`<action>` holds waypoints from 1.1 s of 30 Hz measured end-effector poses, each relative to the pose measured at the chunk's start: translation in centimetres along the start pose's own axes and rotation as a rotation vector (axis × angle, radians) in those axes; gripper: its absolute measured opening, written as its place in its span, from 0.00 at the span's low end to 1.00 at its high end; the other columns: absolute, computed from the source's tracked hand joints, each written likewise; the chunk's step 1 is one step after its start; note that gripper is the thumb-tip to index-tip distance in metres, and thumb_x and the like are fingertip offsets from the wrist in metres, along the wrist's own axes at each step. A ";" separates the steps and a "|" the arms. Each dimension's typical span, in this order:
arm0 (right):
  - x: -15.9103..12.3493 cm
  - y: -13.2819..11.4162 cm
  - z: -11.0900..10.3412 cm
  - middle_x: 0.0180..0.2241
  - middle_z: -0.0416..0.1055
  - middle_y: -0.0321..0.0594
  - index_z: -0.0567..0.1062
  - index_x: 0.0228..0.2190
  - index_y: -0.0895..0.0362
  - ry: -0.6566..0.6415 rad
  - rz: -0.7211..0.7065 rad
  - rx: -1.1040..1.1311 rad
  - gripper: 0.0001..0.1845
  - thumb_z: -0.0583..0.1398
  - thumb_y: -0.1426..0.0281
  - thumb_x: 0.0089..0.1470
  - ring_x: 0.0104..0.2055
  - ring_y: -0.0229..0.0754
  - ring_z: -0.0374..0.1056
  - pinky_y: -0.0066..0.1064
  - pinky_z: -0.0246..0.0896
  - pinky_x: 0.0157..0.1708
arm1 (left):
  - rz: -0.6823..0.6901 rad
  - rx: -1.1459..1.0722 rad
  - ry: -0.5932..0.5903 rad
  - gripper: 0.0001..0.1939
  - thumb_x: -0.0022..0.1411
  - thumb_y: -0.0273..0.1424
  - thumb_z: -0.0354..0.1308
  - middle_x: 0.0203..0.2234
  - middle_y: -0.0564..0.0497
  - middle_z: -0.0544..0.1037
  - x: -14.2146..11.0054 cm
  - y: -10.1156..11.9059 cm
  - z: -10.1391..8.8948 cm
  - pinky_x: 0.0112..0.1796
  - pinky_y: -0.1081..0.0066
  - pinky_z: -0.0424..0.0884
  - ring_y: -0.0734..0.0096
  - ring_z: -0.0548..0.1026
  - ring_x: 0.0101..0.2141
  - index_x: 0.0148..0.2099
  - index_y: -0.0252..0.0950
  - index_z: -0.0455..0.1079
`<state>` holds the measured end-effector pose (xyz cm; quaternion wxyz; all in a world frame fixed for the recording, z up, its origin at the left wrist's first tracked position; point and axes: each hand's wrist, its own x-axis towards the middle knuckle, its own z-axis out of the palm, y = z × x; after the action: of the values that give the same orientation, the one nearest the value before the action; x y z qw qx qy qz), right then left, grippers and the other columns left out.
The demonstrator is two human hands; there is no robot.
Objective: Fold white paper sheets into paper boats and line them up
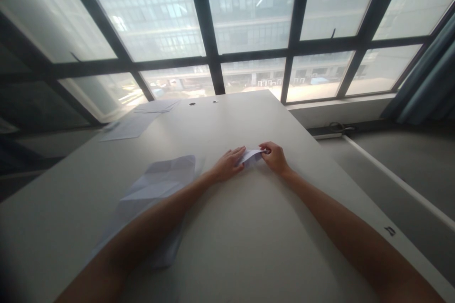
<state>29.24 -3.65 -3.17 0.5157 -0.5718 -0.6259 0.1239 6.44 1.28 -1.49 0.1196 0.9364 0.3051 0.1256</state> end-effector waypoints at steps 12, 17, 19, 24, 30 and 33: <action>0.1 -0.9 0.3 0.34 0.77 0.46 0.73 0.47 0.60 -0.133 0.114 0.314 0.28 0.64 0.53 0.52 0.34 0.45 0.73 0.33 0.69 0.30 | 0.003 -0.350 0.270 0.28 0.71 0.33 0.41 0.67 0.48 0.58 0.4 0.3 0.5 0.63 0.59 0.57 0.60 0.60 0.65 0.70 0.37 0.54; -0.6 -2.5 1.5 0.31 0.76 0.43 0.75 0.36 0.60 -0.220 0.050 0.258 0.19 0.62 0.56 0.53 0.30 0.43 0.71 0.31 0.65 0.28 | 0.085 -0.437 0.337 0.28 0.72 0.36 0.41 0.68 0.48 0.54 0.4 1.2 0.8 0.65 0.57 0.54 0.58 0.56 0.66 0.72 0.38 0.50; -0.8 -2.6 1.8 0.27 0.74 0.42 0.74 0.30 0.60 -0.195 0.067 0.172 0.14 0.63 0.60 0.50 0.27 0.42 0.68 0.30 0.63 0.26 | 0.099 -0.452 0.346 0.28 0.73 0.36 0.41 0.68 0.46 0.54 0.4 1.4 0.8 0.65 0.58 0.53 0.59 0.56 0.66 0.72 0.36 0.49; -0.8 -2.9 1.8 0.23 0.73 0.40 0.72 0.25 0.58 -0.149 0.107 0.209 0.08 0.57 0.66 0.49 0.25 0.41 0.69 0.30 0.62 0.25 | 0.076 -0.502 0.376 0.28 0.72 0.35 0.42 0.67 0.43 0.57 0.6 1.4 0.6 0.65 0.57 0.52 0.57 0.56 0.66 0.71 0.33 0.52; -0.9 -3.3 1.8 0.22 0.74 0.41 0.73 0.28 0.60 -0.138 0.187 0.283 0.12 0.62 0.63 0.48 0.23 0.42 0.70 0.28 0.61 0.21 | 0.127 -0.518 0.348 0.28 0.72 0.35 0.42 0.67 0.44 0.56 0.7 1.4 1.0 0.65 0.55 0.53 0.56 0.56 0.66 0.71 0.35 0.51; -1.1 -3.0 2.3 0.26 0.77 0.44 0.75 0.28 0.61 -0.036 0.173 0.247 0.11 0.62 0.64 0.46 0.26 0.43 0.71 0.29 0.63 0.24 | 0.249 -0.439 0.289 0.29 0.73 0.33 0.43 0.69 0.47 0.52 0.5 2.0 1.1 0.66 0.54 0.51 0.57 0.51 0.68 0.72 0.39 0.47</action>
<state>25.47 -4.48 -2.53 0.5585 -0.5533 -0.5634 0.2541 8.29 -0.18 -1.88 0.2583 0.8908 0.1673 0.3343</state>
